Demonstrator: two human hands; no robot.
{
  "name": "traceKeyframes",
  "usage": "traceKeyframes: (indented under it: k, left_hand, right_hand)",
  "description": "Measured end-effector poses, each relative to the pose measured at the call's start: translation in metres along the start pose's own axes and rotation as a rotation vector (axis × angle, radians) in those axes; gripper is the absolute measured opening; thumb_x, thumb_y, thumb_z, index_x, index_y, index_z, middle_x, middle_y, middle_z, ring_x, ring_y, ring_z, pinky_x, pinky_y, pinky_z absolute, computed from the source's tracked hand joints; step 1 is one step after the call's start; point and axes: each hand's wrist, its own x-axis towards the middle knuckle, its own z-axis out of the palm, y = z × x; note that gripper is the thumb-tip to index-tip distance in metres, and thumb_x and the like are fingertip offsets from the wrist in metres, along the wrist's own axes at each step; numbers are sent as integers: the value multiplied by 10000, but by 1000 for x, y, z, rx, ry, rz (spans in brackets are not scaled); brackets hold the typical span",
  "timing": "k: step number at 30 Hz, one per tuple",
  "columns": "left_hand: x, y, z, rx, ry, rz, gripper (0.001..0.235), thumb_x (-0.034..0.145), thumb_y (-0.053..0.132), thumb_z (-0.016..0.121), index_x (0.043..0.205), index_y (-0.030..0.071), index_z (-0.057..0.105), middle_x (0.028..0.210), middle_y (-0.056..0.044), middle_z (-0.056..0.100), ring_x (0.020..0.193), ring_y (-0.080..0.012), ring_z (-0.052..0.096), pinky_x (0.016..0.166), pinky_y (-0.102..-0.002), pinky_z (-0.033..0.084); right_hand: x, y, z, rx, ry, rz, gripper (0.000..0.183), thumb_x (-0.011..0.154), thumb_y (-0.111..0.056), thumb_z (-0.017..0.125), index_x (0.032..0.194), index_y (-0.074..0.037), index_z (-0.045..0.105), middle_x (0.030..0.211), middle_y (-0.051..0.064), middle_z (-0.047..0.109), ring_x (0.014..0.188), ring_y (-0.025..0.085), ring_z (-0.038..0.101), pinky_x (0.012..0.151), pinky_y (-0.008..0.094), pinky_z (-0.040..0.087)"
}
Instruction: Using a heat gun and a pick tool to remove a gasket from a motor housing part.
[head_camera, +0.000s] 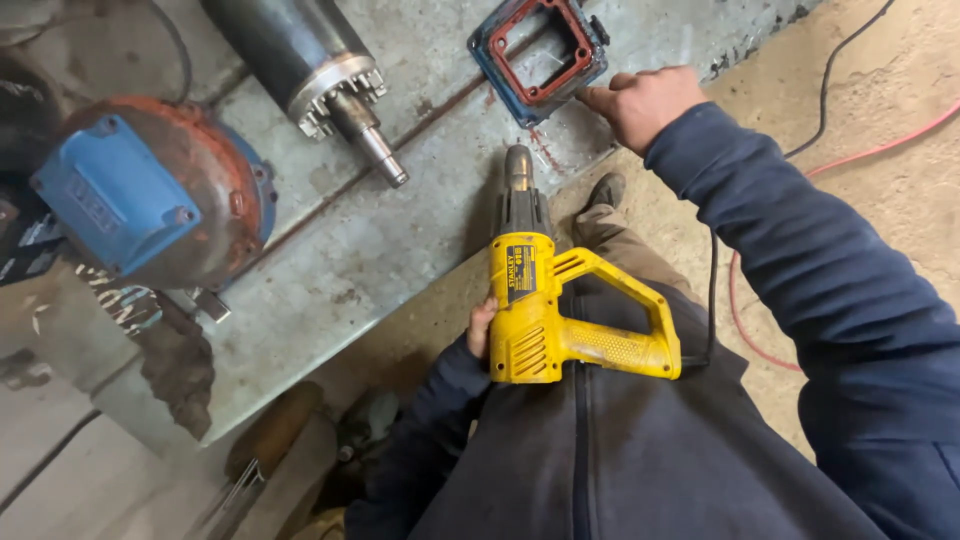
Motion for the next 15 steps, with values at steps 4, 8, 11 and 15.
traceKeyframes:
  k: [4, 8, 11, 15]
  left_hand:
    - [1, 2, -3, 48, -9, 36, 661, 978, 442, 508, 1463, -8, 500, 1365, -192, 638, 1225, -320, 648, 1096, -467, 515]
    - [2, 1, -10, 105, -27, 74, 641, 958, 426, 535, 1439, 2, 507, 1361, -162, 643, 1235, -281, 646, 1104, -432, 512]
    - [2, -5, -19, 122, -22, 112, 611, 961, 411, 546, 1416, 5, 521, 1336, -154, 651, 1215, -272, 652, 1093, -427, 517]
    - [3, -16, -38, 105, 10, 104, 573, 994, 382, 564, 1414, -6, 528, 1337, -165, 645, 1212, -288, 647, 1098, -441, 516]
  right_hand:
    - [4, -2, -6, -9, -32, -4, 453, 962, -194, 544, 1366, -311, 711, 900, 35, 730, 715, 259, 719, 592, 399, 566]
    - [6, -3, -8, -45, -48, -19, 471, 963, -179, 529, 1394, -284, 690, 968, 51, 747, 735, 265, 733, 613, 400, 576]
    - [10, -5, -10, -97, -80, -55, 460, 995, -179, 509, 1424, -256, 659, 1013, 60, 750, 769, 264, 744, 641, 406, 588]
    - [16, -6, -13, -158, -208, -68, 439, 994, -205, 483, 1410, -222, 622, 1044, 84, 746, 777, 268, 754, 614, 419, 598]
